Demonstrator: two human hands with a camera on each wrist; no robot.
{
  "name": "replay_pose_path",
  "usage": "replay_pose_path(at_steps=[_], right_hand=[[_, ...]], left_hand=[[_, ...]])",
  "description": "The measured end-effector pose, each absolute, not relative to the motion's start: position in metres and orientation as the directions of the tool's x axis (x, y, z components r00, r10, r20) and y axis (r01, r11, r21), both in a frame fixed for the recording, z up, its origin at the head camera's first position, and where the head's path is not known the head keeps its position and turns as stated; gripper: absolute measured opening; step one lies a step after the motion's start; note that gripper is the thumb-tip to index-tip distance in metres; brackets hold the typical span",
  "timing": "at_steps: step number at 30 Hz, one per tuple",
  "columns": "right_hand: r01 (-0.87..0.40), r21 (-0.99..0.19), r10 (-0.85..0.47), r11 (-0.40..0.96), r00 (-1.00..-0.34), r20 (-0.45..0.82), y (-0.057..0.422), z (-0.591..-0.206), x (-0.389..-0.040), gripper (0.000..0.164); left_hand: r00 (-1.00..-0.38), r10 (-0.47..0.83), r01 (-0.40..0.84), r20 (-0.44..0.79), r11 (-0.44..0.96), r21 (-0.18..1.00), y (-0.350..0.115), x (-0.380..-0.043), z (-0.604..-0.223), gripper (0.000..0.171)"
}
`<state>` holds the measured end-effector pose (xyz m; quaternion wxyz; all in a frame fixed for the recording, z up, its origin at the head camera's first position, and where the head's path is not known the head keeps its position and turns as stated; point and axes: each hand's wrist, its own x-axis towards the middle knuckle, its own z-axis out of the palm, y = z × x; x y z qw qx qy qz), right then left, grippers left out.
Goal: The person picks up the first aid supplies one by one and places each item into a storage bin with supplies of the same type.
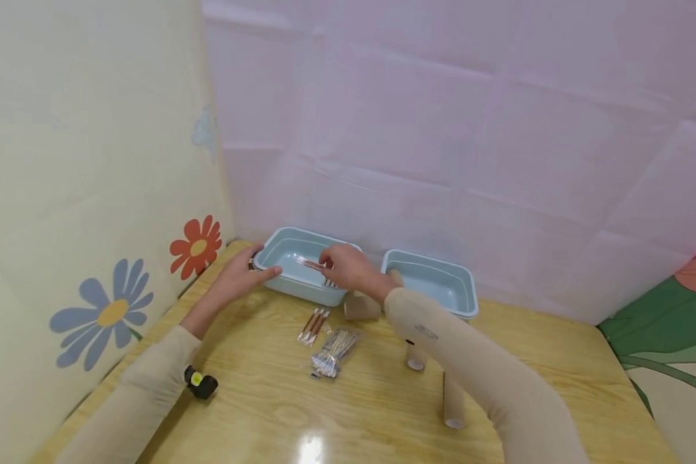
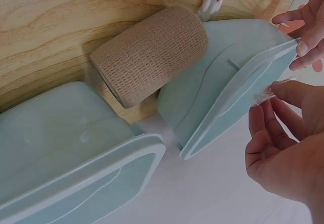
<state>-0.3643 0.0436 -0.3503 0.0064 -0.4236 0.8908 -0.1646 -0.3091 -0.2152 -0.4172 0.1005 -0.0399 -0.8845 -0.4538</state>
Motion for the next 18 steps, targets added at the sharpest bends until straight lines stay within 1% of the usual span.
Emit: replay_pose_path(at_steps=[5, 8, 12, 18], right_hand=[[-0.734, -0.299, -0.734, 0.610, -0.666, 0.138, 0.046, -0.351, -0.372, 0.024], [-0.732, -0.287, -0.726, 0.618, -0.672, 0.149, 0.051, -0.352, -0.374, 0.026], [-0.735, -0.261, -0.726, 0.625, -0.671, 0.151, 0.058, -0.352, -0.373, 0.026], [-0.734, -0.255, -0.726, 0.629, -0.672, 0.146, 0.064, -0.343, -0.367, 0.025]], left_hand=[[-0.976, -0.020, 0.165, 0.218, 0.589, 0.791, -0.213, -0.310, -0.419, 0.081], [-0.977, -0.007, 0.168, 0.212, 0.585, 0.794, -0.208, -0.312, -0.419, 0.082], [-0.980, -0.001, 0.161, 0.200, 0.585, 0.795, -0.204, -0.314, -0.419, 0.084], [-0.978, -0.003, 0.165, 0.207, 0.592, 0.789, -0.205, -0.316, -0.418, 0.085]])
